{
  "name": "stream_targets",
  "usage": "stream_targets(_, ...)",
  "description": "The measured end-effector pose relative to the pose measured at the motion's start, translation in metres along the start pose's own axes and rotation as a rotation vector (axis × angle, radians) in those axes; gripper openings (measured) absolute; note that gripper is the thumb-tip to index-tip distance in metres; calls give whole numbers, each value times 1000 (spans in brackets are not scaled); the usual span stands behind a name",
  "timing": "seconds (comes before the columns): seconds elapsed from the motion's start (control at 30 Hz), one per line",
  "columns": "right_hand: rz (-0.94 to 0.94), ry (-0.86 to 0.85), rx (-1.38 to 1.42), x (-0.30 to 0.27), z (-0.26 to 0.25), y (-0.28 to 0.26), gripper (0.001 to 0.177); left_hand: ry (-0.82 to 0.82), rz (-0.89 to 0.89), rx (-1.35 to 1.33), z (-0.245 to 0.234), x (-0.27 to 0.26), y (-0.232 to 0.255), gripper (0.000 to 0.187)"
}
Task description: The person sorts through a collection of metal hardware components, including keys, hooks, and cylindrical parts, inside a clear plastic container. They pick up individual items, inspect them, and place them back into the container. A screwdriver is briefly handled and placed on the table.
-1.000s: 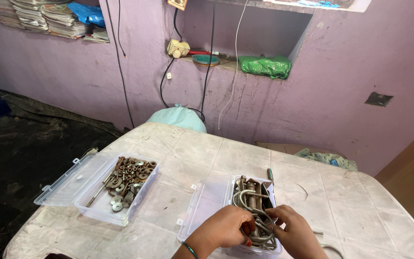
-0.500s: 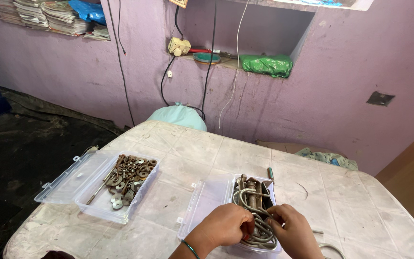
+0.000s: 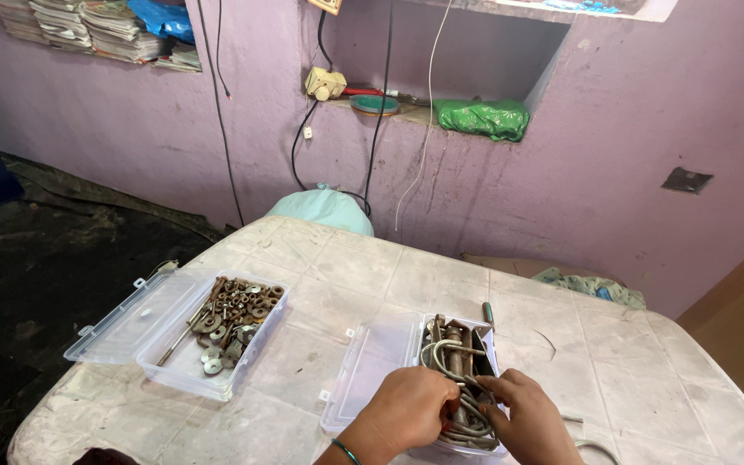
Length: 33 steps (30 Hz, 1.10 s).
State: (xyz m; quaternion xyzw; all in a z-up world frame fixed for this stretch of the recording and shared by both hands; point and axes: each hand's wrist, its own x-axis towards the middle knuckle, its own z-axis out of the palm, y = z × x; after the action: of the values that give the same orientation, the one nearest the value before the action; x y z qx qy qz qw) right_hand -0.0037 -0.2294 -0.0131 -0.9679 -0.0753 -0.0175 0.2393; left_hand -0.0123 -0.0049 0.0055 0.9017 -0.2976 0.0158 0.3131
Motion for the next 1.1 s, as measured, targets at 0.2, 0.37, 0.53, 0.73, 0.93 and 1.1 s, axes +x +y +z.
stream_targets(0.2,83,-113,104,4,-6,9,37,-119,-66,-150,-5,3,-7,14)
stream_targets(0.37,-20,102,-18,4,8,9,27,-17,-44,-45,6,3,-6,11)
stream_targets(0.53,103,-55,100,9,3,19,30,-154,-110,-201,-4,3,-12,18)
stream_targets(0.73,67,9,169,22,23,41,27,215,-77,-341,-4,9,-20,18)
stream_targets(0.93,23,315,191,21,34,44,20,547,-331,-138,12,23,-33,18)
stream_targets(1.1,-44,340,92,35,37,47,18,457,-357,-154,22,27,-45,20)
